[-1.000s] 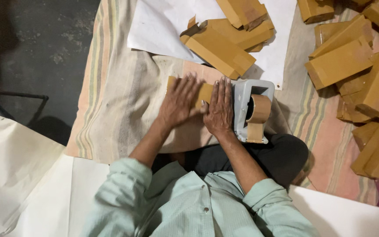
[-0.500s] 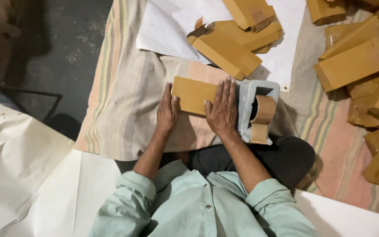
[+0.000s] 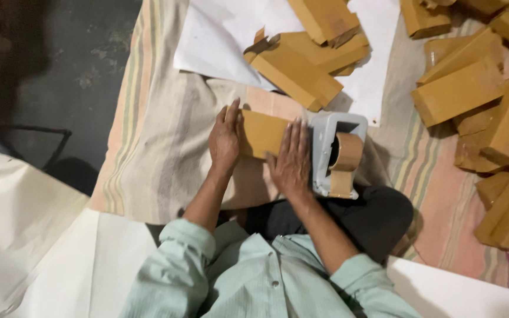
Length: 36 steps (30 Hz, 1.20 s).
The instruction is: The person sits on a cloth on the floor and repeatedly picks up small cardboard boxes, folds their flaps, and seals them using a handheld tape dispenser. Sealed boxes are placed into a growing stack to the right.
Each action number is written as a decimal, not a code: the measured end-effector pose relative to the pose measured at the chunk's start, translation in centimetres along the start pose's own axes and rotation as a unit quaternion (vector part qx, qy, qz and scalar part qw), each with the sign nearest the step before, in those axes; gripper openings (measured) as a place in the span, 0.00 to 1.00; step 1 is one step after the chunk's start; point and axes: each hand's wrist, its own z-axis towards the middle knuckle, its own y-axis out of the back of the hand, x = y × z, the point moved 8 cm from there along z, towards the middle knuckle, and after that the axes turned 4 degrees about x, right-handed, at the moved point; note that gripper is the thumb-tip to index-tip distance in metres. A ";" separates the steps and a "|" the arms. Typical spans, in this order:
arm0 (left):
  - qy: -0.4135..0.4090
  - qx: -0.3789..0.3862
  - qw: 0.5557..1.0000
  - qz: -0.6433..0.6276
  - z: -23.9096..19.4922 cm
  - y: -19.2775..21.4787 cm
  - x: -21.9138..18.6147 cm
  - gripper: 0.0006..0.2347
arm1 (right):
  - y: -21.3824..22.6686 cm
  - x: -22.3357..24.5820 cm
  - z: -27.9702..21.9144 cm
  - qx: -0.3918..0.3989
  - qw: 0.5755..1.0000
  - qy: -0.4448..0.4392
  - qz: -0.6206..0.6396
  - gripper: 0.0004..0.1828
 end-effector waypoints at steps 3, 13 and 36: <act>-0.017 -0.007 1.000 0.010 -0.3 0.1 0.0 0.17 | -0.4 0.5 -2.2 -0.007 0.999 0.021 0.032 0.48; 0.018 0.003 0.999 0.034 -0.8 0.3 0.3 0.15 | -0.4 0.4 -0.4 0.000 0.999 -0.020 -0.027 0.51; 0.038 0.014 0.999 0.029 0.1 -0.1 0.1 0.16 | -0.7 -1.0 2.0 0.020 0.998 -0.063 -0.005 0.53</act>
